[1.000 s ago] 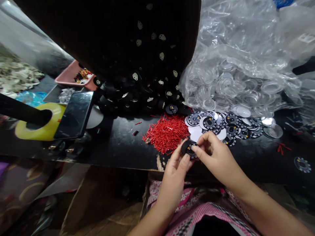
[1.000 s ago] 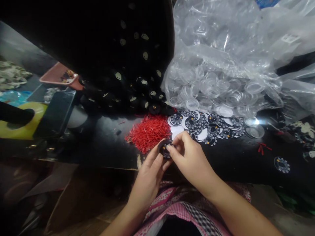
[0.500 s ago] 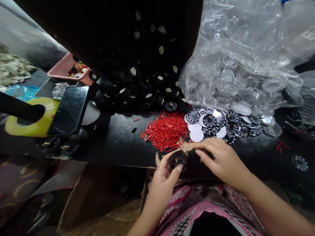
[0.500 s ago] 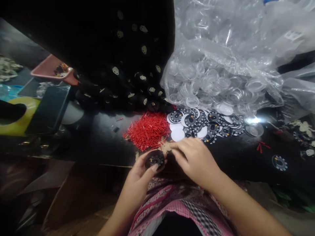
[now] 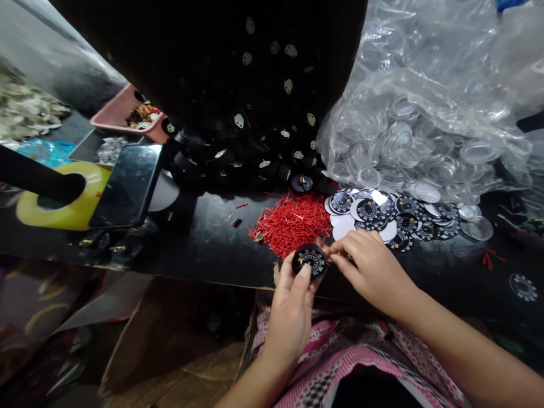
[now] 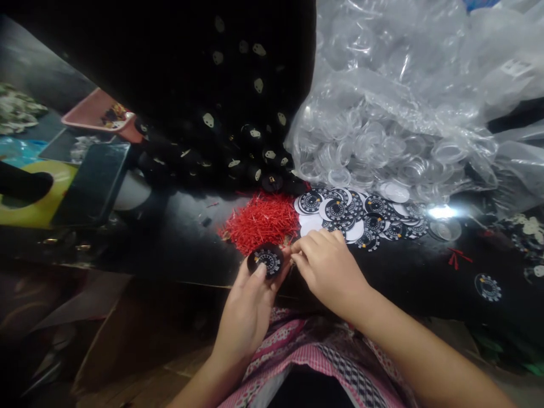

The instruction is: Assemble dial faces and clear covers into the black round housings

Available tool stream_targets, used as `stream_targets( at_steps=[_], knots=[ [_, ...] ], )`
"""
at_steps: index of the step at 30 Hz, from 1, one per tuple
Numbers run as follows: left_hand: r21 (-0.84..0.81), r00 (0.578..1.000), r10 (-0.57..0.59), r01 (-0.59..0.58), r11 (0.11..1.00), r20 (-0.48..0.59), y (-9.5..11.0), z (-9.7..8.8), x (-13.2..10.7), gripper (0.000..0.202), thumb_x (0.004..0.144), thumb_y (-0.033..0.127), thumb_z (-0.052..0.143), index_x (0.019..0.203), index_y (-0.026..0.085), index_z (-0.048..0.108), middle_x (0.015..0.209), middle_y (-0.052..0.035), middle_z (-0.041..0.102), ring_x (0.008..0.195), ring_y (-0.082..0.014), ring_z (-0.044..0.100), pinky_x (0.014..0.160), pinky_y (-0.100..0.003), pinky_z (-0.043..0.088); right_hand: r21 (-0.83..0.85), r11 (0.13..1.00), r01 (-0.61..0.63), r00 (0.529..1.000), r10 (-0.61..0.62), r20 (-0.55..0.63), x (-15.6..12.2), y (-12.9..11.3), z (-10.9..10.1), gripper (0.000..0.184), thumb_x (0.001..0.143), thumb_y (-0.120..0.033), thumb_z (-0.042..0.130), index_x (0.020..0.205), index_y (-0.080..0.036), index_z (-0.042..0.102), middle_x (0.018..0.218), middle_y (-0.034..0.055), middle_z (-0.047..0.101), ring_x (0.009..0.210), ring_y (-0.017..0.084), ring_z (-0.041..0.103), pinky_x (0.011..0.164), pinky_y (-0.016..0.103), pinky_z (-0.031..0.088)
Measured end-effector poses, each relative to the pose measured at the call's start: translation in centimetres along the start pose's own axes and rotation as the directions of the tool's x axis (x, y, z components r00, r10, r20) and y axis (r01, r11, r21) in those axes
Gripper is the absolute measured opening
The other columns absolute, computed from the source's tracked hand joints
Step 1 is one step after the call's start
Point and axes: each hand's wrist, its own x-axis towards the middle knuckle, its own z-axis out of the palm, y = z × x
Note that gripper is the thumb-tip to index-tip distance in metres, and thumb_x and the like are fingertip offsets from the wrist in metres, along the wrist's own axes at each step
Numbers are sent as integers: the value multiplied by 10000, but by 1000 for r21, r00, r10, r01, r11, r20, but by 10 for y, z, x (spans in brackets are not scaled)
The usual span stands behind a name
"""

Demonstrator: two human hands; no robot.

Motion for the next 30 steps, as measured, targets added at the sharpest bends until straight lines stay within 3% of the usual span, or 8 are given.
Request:
stream_targets(
  at_steps=[5, 8, 11, 16, 20, 25, 30],
  knots=[
    [-36, 998, 41, -39, 999, 48, 7, 1, 1, 201, 910, 299, 610, 1089, 213, 642, 1165, -83, 718, 1189, -248, 638, 1066, -413, 467, 2, 1000, 21, 997, -21, -78, -5, -3, -4, 150, 960, -259, 589, 848, -174, 641, 851, 58, 680, 848, 232, 568, 782, 383, 340],
    [-34, 996, 75, -73, 997, 40, 9, 2, 3, 258, 919, 306, 606, 1173, 260, 612, 1111, -56, 743, 1148, -234, 664, 1071, -427, 457, 174, 985, 10, 997, 4, -78, -6, -6, -10, 136, 959, -271, 597, 861, -193, 650, 861, 40, 684, 856, 217, 580, 803, 381, 364],
    [89, 997, 73, -76, 993, 36, 5, 3, 7, 363, 912, 320, 626, 1271, 329, 568, 1178, -21, 718, 1166, -215, 645, 1088, -419, 433, 340, 940, -16, 999, 30, -38, -6, -13, -14, 108, 964, -254, 582, 889, -218, 651, 892, 21, 691, 885, 198, 598, 823, 364, 392],
    [271, 993, 61, -87, 959, 105, -4, 6, 9, 300, 904, 336, 634, 1203, 308, 619, 1233, -4, 676, 1206, -197, 596, 1097, -357, 411, 244, 968, -58, 997, 67, -27, -5, -17, -16, 141, 965, -212, 547, 845, -210, 622, 834, 13, 654, 820, 196, 569, 777, 367, 367],
    [326, 985, 81, -127, 937, 150, 3, 9, 5, 290, 900, 304, 642, 1187, 277, 610, 1202, -14, 690, 1199, -186, 600, 1069, -319, 428, 244, 966, -81, 996, 88, -14, -6, -17, -18, 155, 952, -191, 549, 805, -207, 594, 812, 4, 631, 797, 188, 560, 747, 350, 365],
    [386, 981, 142, -182, 904, 132, 9, 11, 2, 225, 876, 275, 661, 1099, 254, 634, 1063, -11, 730, 1043, -187, 675, 969, -315, 493, 254, 964, -75, 996, 85, -28, -9, -18, -19, 170, 955, -192, 540, 790, -211, 576, 804, 10, 627, 787, 190, 559, 741, 344, 388],
    [452, 965, 234, -261, 853, 115, 7, 11, -1, 204, 858, 239, 663, 1061, 255, 660, 1084, -23, 738, 1073, -208, 674, 1023, -354, 465, 245, 964, -100, 994, 109, -21, -13, -23, -15, 192, 963, -198, 520, 774, -209, 552, 838, 41, 637, 823, 219, 552, 774, 377, 417]
  ],
)
